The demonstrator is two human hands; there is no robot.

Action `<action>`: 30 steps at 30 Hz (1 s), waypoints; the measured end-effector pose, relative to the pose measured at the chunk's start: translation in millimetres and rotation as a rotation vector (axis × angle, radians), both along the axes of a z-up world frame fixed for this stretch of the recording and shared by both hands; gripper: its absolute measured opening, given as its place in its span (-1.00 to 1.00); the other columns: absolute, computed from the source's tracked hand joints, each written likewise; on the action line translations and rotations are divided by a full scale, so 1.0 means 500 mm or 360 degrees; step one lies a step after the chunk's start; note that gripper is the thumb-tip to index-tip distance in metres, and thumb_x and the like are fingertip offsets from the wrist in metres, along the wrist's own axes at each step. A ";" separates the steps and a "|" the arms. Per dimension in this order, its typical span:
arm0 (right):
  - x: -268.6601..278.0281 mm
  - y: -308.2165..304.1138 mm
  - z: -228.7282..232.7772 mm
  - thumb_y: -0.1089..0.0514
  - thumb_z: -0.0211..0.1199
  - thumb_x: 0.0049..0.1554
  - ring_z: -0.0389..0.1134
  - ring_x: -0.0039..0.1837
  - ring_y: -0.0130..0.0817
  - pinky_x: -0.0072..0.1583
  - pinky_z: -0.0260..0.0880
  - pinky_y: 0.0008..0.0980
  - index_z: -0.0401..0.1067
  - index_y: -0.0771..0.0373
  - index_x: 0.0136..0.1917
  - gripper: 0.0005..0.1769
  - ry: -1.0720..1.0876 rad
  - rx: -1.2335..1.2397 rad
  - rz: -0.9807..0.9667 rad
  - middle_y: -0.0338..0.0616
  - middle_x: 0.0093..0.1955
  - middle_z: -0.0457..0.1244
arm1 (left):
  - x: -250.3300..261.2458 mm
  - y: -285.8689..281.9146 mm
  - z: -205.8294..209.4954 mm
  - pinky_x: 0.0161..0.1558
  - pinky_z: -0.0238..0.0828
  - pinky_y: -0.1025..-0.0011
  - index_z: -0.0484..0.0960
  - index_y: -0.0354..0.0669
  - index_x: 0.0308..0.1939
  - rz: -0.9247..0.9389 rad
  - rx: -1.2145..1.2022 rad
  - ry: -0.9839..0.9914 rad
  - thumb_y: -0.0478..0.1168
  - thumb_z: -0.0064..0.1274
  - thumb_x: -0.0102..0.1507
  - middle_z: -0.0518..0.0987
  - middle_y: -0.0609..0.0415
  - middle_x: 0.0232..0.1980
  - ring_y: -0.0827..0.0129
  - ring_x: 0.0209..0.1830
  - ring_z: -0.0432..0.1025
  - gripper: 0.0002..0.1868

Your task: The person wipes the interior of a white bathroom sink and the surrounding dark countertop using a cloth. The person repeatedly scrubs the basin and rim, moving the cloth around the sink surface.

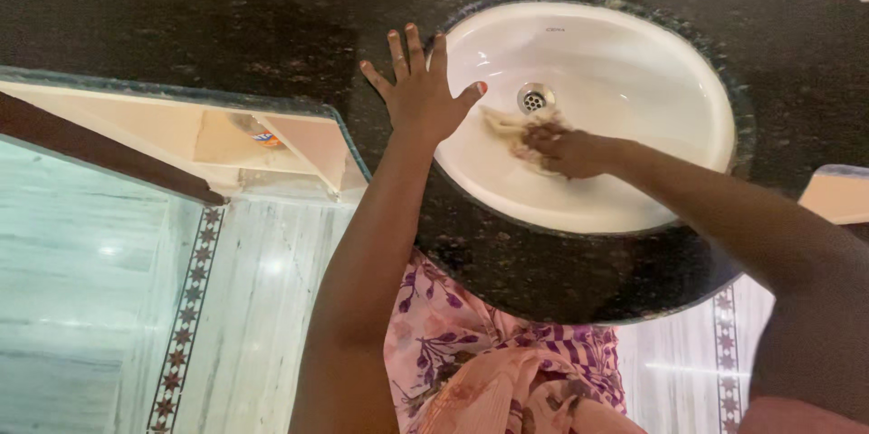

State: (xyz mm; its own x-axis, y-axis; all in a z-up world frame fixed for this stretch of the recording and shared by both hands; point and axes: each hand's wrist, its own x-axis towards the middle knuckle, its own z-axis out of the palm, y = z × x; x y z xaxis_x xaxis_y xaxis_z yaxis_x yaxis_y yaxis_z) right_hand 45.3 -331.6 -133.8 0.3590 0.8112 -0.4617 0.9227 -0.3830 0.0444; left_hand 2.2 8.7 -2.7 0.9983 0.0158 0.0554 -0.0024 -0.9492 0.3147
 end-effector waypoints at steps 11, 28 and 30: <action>0.115 0.208 -0.065 -0.27 -0.10 0.27 -0.45 0.67 0.25 0.54 -0.31 0.35 -0.35 0.32 0.66 -0.04 -0.0119 0.0631 -0.1786 0.24 0.69 -0.41 | 0.006 0.000 0.015 0.38 -0.76 -0.57 -0.01 0.08 0.64 -0.0017 -0.0002 0.0135 0.58 -0.16 0.19 -0.33 -0.16 0.70 -0.08 0.66 -0.61 0.11; 0.145 0.019 0.155 -0.07 -0.06 0.27 -0.18 0.68 -0.55 0.63 -0.36 -0.06 0.02 -0.41 0.66 -0.29 -0.1811 -0.0393 -0.0029 -0.67 0.68 -0.06 | 0.006 0.001 -0.005 0.42 -0.62 -0.58 0.00 0.06 0.63 0.0025 0.0054 0.0064 0.49 0.02 0.19 -0.26 -0.11 0.70 -0.06 0.68 -0.51 0.10; 0.089 -0.042 0.202 -0.05 -0.10 0.35 -0.21 0.73 -0.47 0.64 -0.37 0.01 0.04 -0.32 0.68 -0.36 -0.1841 -0.0480 -0.0097 -0.64 0.72 -0.10 | 0.010 0.000 -0.009 0.42 -0.59 -0.59 0.00 0.07 0.63 0.0025 0.0077 0.0022 0.48 0.02 0.21 -0.25 -0.10 0.70 -0.06 0.69 -0.49 0.09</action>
